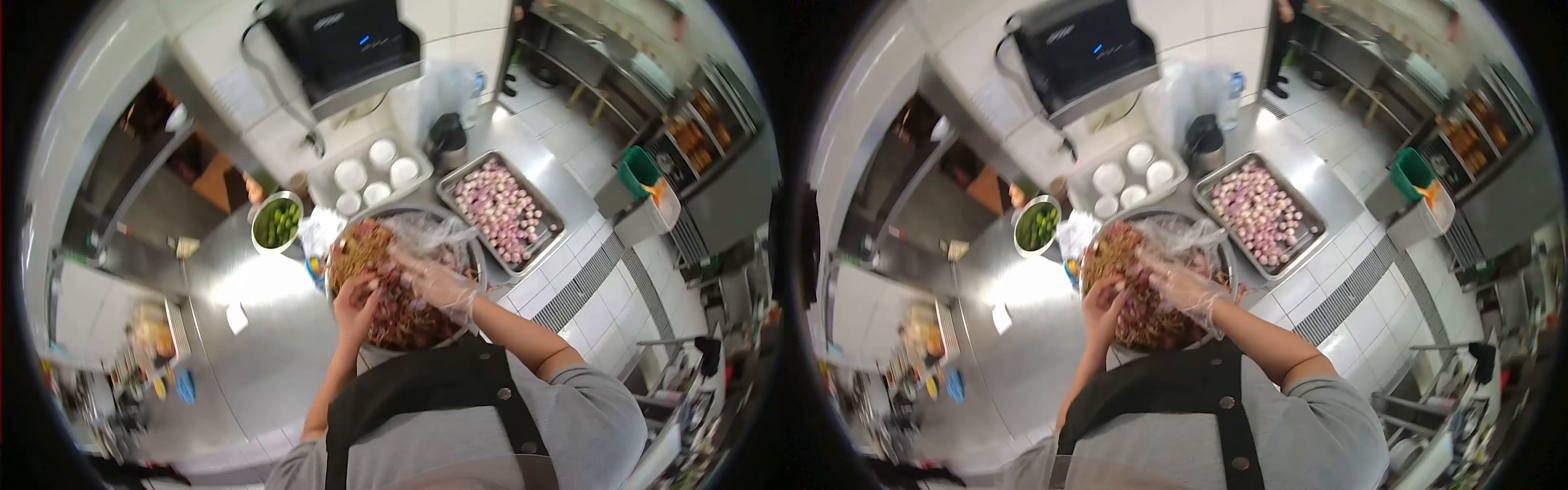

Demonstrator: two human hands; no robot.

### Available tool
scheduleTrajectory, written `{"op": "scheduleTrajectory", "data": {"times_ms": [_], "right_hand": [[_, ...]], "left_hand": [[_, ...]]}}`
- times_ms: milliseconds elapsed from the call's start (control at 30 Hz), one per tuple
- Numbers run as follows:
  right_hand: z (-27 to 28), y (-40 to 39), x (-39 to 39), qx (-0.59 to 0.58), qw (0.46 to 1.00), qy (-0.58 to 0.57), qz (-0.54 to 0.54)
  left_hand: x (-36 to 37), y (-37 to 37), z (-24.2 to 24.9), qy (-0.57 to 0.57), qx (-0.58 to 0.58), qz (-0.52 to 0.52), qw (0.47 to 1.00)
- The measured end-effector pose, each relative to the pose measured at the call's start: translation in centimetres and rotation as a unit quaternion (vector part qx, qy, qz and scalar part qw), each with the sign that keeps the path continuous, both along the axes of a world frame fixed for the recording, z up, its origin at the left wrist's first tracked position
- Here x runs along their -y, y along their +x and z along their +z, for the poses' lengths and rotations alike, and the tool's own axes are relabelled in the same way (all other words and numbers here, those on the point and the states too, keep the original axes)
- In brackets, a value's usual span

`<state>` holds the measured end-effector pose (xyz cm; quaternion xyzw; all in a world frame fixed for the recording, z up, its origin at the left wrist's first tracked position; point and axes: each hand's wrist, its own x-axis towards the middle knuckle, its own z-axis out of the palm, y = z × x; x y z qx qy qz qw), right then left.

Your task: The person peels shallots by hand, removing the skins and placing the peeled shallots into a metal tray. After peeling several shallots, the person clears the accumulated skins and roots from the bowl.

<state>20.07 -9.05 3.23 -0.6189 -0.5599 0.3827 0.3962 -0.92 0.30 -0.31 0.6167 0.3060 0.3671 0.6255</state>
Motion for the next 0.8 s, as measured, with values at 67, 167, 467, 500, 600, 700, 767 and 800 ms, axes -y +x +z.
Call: {"op": "scheduleTrajectory", "data": {"times_ms": [67, 167, 467, 500, 600, 700, 767, 800], "right_hand": [[-0.3, 0.6, -0.3, -0.013, 0.996, -0.029, 0.084], [1.5, 0.2, -0.4, 0.11, 0.982, -0.113, 0.104], [-0.3, -1.8, -0.6, -0.049, 0.992, 0.038, 0.112], [0.3, -2.2, -0.2, -0.138, 0.984, -0.053, 0.101], [0.5, -2.2, -0.2, -0.174, 0.974, -0.108, 0.099], [2.3, -1.8, 0.9, -0.09, 0.991, -0.049, 0.091], [1.7, -1.9, 0.7, -0.054, 0.996, -0.023, 0.074], [-0.4, -2.1, -0.2, -0.046, 0.997, 0.018, 0.064]], "left_hand": [[-0.1, 0.2, 0.2, 0.009, 0.016, -0.019, 1.0], [-0.4, 0.3, 0.6, 0.008, -0.012, -0.013, 1.0], [-0.5, 0.5, 0.7, -0.035, -0.008, 0.002, 0.999], [-0.4, 0.2, 0.3, -0.038, -0.01, 0.006, 0.999], [-0.6, 0.5, -0.4, -0.063, 0.023, 0.019, 0.998], [-0.3, 0.7, -0.4, -0.076, 0.047, 0.022, 0.996], [-0.4, 0.9, -1.0, -0.073, 0.04, 0.04, 0.996], [-0.2, 1.2, -0.8, -0.07, 0.04, 0.04, 0.996]]}}
